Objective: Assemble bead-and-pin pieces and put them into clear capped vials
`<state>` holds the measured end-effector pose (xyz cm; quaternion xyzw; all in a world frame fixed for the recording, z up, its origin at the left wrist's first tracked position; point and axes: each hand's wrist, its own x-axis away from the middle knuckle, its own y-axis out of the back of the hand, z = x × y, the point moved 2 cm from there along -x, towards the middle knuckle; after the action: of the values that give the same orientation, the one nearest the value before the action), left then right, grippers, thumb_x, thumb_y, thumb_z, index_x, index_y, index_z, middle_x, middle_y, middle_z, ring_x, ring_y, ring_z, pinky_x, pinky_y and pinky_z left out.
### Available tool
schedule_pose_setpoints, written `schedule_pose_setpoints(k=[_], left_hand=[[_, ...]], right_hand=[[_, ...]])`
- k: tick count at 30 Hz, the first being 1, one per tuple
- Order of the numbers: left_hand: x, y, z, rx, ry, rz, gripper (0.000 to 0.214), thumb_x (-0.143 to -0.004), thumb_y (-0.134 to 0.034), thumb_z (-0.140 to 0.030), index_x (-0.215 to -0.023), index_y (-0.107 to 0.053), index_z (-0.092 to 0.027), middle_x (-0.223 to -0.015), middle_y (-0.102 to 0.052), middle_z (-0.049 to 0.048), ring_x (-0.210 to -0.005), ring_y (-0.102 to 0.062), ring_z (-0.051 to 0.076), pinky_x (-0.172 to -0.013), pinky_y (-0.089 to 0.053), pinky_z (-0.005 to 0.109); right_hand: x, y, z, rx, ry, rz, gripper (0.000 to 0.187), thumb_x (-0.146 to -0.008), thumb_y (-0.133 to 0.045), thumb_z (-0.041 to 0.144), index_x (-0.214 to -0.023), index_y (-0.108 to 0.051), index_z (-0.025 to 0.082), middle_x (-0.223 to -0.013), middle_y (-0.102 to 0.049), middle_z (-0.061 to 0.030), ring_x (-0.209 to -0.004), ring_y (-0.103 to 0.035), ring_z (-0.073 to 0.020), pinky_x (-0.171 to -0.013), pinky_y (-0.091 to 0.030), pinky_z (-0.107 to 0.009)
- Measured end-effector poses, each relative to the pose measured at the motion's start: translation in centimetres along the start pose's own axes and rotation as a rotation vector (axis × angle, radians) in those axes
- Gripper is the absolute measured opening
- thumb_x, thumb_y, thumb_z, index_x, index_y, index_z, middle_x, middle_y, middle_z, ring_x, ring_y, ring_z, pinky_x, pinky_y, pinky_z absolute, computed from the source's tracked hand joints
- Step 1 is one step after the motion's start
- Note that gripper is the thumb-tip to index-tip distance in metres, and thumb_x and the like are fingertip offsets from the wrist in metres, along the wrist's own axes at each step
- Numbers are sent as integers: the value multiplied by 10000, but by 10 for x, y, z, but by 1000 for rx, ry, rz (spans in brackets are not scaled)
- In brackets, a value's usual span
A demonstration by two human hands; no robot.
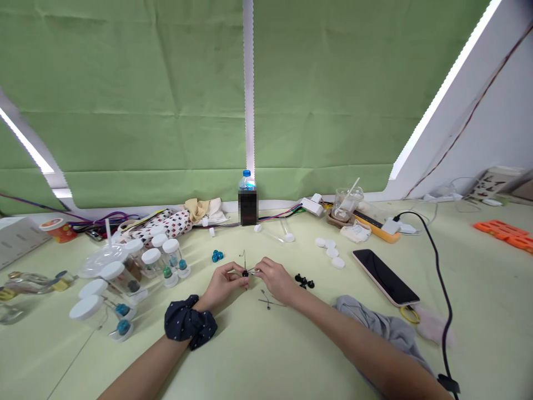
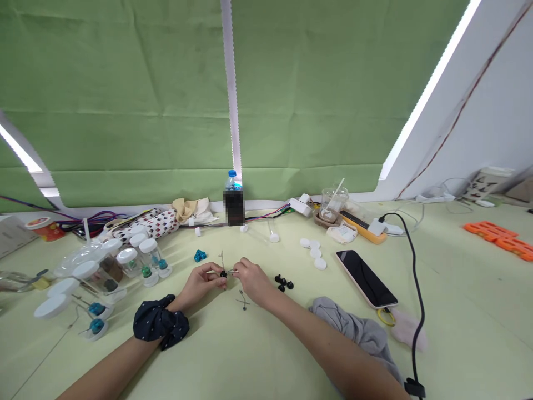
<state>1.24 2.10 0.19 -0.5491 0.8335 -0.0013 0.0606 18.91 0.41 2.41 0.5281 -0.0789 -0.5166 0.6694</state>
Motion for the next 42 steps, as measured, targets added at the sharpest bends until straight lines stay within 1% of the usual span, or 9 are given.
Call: schedule_pose_setpoints(k=[3,8,13,17,23,28,35,42], left_hand=[[0,-1,-1,13,-2,-3,264,-654,-741,-239,-800,-544,-142,-654,-664,2,-600,-665,168,-630,-523,315],[1,-2,-3,13,-8,2,249,-662,-733,-214,-805,-545,-138,-666,-663,1,-606,-664,161,-631,-519,305],[2,-1,-2,17,-10,23,249,-664,-732,-204,-807,-537,-141,-641,-660,-8,-601,-667,160,-629,-518,298],[2,-1,-1,24,-13,24,252,-666,-731,-198,-806,-530,-141,-665,-660,-6,-613,-671,166,-632,-521,303],[1,-1,-3,29,-12,25,256,-666,-733,-196,-805,-525,-140,-660,-657,-4,-615,-672,169,-640,-521,310],[1,-2,-3,38,-9,21,270,-649,-746,-206,-793,-527,-141,-671,-653,-6,-611,-674,173,-634,-526,314],[1,-1,-2,28,-12,29,258,-662,-736,-209,-808,-534,-144,-650,-648,-13,-614,-673,170,-640,-523,312],[2,-2,-3,23,-4,30,252,-664,-732,-204,-801,-529,-144,-642,-649,-11,-615,-673,173,-641,-522,314]], right_hand=[[1,2,0,-33,-6,-44,97,-888,-457,157,-852,-547,162,-874,-534,-55,-742,-545,-148,-677,-444,-266],[2,7,6,-76,-18,-89,115,-866,-434,111,-837,-523,179,-915,-510,-44,-718,-524,-132,-661,-429,-255],[2,4,7,-73,-87,-124,114,-860,-431,120,-826,-519,183,-966,-501,-38,-672,-511,-116,-638,-414,-248],[3,2,6,-61,-99,-142,126,-876,-413,152,-812,-519,178,-990,-494,-45,-630,-492,-107,-621,-406,-249],[4,-1,6,-56,-92,-153,153,-891,-393,172,-795,-511,178,-997,-492,-55,-728,-518,-134,-665,-418,-262],[3,-4,5,-66,-70,-162,175,-899,-366,172,-793,-505,177,-996,-489,-66,-757,-513,-147,-674,-427,-274],[3,-6,6,-47,-54,-182,210,-914,-315,174,-815,-500,176,-987,-488,-80,-750,-499,-155,-645,-427,-284],[3,-12,6,-12,-64,-180,186,-917,-312,166,-827,-474,177,-975,-486,-73,-757,-496,-155,-656,-425,-282]])
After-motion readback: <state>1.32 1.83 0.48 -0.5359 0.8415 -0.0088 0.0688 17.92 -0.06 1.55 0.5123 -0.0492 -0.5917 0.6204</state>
